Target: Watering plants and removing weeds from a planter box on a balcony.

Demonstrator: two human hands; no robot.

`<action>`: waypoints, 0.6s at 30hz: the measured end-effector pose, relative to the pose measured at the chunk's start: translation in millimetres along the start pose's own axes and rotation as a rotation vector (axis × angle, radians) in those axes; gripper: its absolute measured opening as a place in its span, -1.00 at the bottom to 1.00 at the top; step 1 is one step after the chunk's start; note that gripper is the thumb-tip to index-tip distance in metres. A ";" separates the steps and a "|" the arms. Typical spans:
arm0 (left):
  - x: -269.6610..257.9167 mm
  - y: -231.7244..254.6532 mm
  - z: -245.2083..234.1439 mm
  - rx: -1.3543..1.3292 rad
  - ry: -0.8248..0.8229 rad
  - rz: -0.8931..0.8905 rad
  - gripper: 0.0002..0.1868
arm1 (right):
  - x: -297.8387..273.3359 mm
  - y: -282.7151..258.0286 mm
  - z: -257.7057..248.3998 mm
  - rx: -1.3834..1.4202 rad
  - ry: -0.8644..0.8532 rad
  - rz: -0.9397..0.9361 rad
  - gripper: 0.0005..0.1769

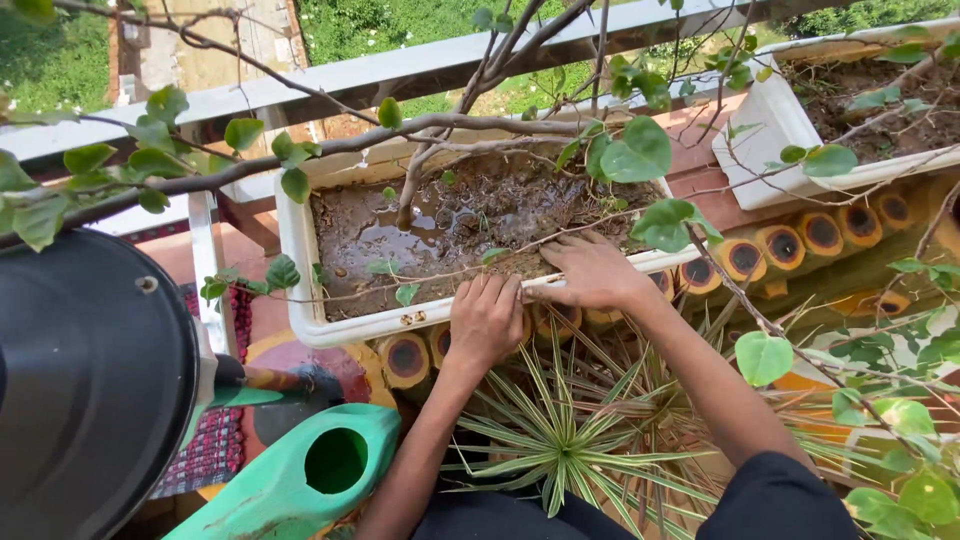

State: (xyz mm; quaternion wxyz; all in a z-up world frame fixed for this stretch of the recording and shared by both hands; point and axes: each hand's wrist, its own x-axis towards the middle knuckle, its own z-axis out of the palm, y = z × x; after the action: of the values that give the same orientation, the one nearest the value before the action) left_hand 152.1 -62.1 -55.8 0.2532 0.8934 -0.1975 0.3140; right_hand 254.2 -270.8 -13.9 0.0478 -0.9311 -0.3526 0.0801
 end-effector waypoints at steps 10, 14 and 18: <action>30.5 14.3 -5.8 0.086 -0.225 -0.108 -0.62 | -40.5 27.8 -26.0 0.351 0.059 0.546 -0.34; 24.2 10.8 9.3 0.135 -0.324 -0.149 -0.55 | 19.5 42.3 10.1 0.305 0.167 0.100 -0.38; 19.9 4.9 12.9 0.164 -0.248 -0.070 -0.54 | 67.0 22.5 13.7 0.029 0.161 0.110 -0.44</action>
State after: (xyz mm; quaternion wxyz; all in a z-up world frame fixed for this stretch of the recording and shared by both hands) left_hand 170.0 -77.3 -49.7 0.1639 0.9493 -0.1700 0.2073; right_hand 315.7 -242.6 -38.3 0.0849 -0.9517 -0.2948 0.0127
